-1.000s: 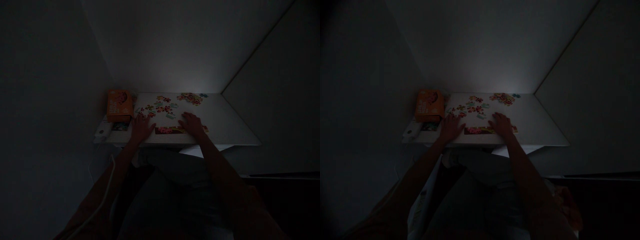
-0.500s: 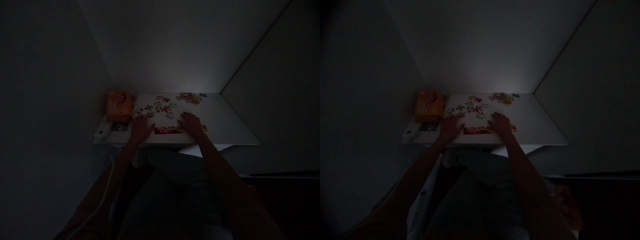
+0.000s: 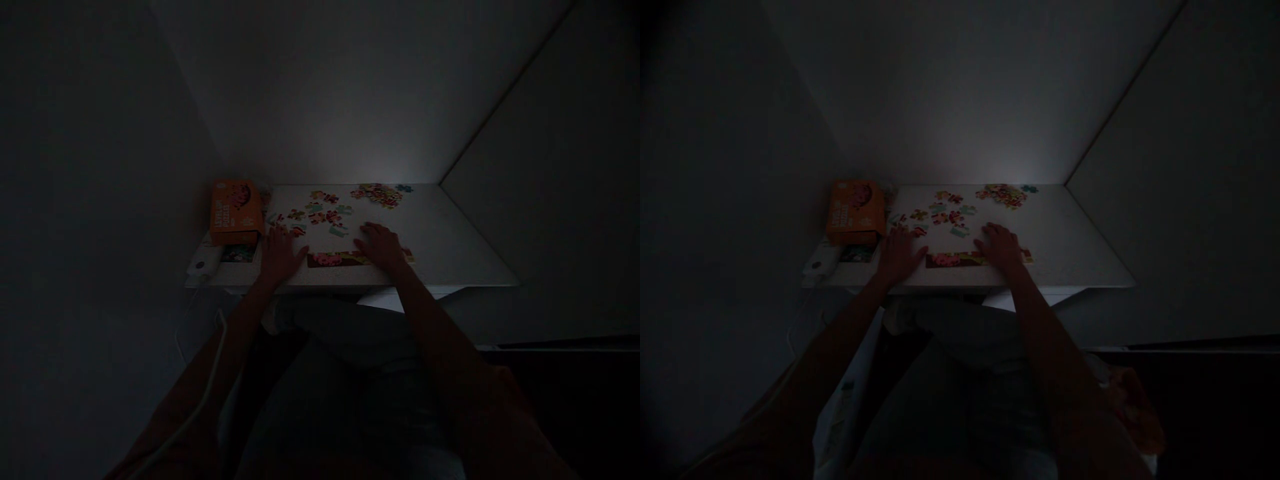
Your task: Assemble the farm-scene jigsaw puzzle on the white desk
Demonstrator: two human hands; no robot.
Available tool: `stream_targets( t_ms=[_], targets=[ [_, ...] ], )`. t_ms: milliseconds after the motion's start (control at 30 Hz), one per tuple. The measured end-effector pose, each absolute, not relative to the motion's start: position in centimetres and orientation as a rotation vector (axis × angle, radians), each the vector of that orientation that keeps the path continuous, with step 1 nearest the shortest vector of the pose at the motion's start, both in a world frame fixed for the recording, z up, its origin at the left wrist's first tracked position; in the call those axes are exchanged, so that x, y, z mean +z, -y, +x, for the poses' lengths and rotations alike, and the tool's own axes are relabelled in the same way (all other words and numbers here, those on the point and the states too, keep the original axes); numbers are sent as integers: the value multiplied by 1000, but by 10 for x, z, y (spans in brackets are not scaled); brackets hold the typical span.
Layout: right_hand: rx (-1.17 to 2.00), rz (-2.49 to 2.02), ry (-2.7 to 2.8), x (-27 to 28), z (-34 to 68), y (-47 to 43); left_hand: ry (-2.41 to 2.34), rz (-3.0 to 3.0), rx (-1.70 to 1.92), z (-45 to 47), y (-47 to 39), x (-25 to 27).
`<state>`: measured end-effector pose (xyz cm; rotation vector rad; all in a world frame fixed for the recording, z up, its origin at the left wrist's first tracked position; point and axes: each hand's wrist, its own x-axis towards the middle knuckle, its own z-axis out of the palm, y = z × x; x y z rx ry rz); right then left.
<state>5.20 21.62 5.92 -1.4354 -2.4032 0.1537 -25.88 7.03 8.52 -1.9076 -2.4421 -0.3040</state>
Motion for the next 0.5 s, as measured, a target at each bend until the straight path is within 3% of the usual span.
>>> stream_targets(
  t_ms=[500],
  targets=[
    [182,-1430,2381,59,52,-217,2463,-1915,-308,-258,-71,86]
  ],
)
